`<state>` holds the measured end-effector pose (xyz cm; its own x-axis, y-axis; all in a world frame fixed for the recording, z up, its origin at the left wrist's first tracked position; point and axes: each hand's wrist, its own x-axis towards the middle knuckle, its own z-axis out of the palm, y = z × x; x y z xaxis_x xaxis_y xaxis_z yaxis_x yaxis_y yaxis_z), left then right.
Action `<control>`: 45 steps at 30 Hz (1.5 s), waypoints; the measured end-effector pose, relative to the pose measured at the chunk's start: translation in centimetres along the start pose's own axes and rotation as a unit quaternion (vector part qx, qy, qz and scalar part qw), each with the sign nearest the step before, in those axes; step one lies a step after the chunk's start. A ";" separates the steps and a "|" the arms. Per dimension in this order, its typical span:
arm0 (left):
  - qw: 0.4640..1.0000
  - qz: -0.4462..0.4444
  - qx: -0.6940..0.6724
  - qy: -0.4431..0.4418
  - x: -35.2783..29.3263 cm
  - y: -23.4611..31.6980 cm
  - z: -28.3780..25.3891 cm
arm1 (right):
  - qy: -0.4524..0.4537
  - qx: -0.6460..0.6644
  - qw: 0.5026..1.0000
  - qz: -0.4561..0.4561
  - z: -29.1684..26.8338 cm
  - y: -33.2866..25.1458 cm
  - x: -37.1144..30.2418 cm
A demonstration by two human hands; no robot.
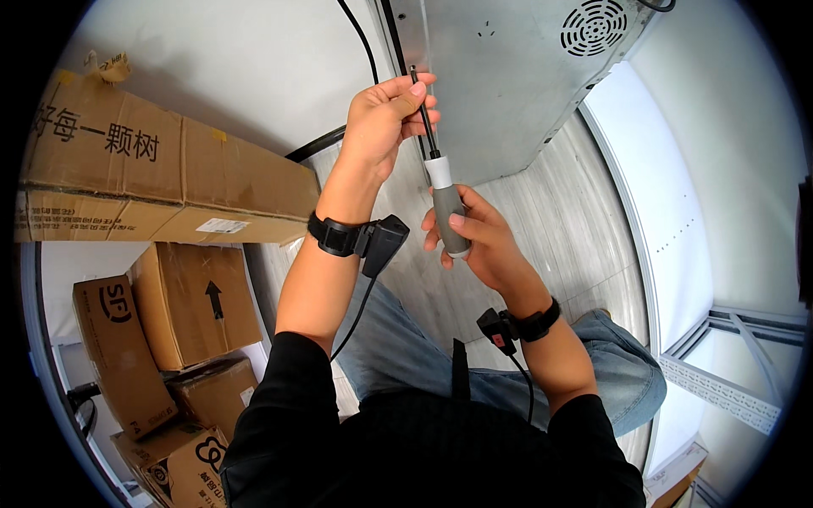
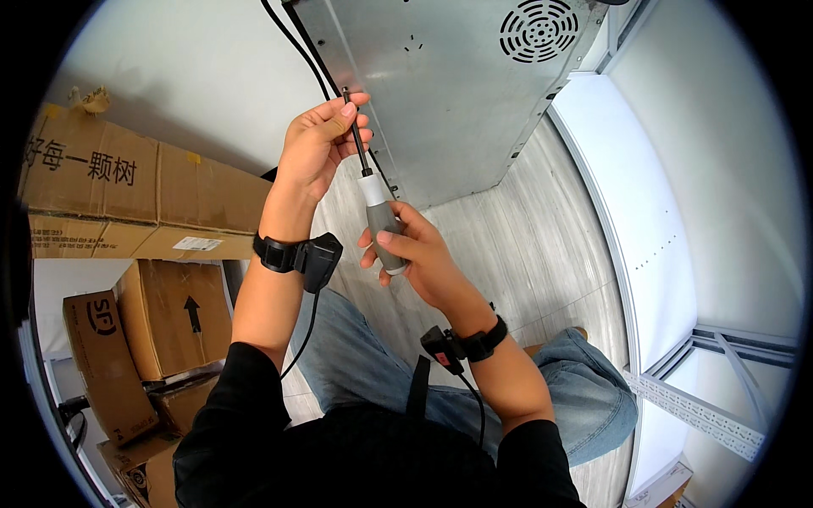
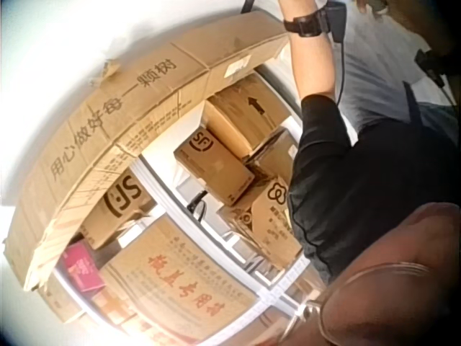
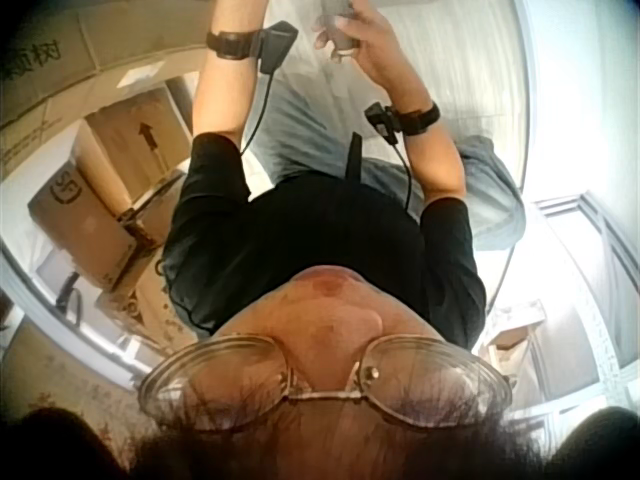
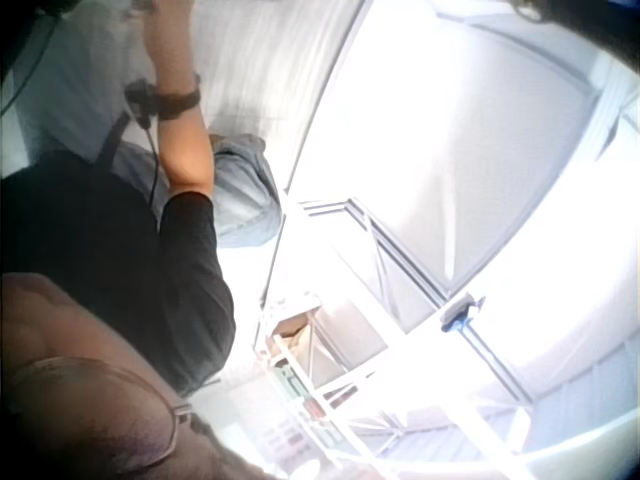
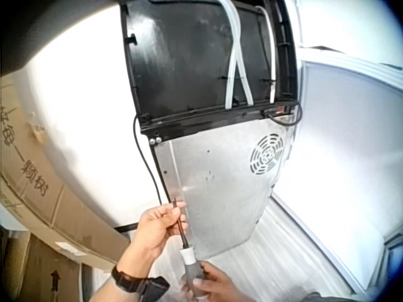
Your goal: The person uses a screwdriver to fasten screws into the back panel of a white appliance. They repeatedly pick up screws and tighten them into place along the edges of the panel.
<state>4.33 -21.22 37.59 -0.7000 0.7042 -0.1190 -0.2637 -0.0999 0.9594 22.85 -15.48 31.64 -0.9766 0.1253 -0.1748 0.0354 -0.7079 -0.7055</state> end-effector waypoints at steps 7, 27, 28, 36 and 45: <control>1.000 -0.005 -0.013 -0.017 -0.1 0.1 -0.1 | 0.034 -0.029 0.999 0.000 -0.1 0.0 -0.4; 0.977 0.026 -0.197 -0.073 -2.0 -5.1 6.4 | 0.096 -0.135 0.981 0.099 -5.6 -9.9 -8.6; 0.974 0.020 -0.213 -0.072 -1.7 -5.9 7.8 | 0.103 -0.133 0.982 0.089 -6.8 -10.9 -9.3; 0.958 -0.063 -0.243 -0.142 2.6 -12.5 22.4 | 0.156 -0.142 0.976 0.049 -18.6 -20.1 -18.1; 0.955 -0.163 -0.058 -0.239 9.8 -25.7 38.3 | 0.223 0.024 0.974 -0.013 -38.1 -18.1 -26.8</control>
<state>29.64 15.16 21.59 -0.1916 0.9493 -0.2491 -0.5071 0.1216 0.8533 56.46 20.44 22.92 -0.7867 0.4266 -0.4462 -0.0090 -0.7307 -0.6827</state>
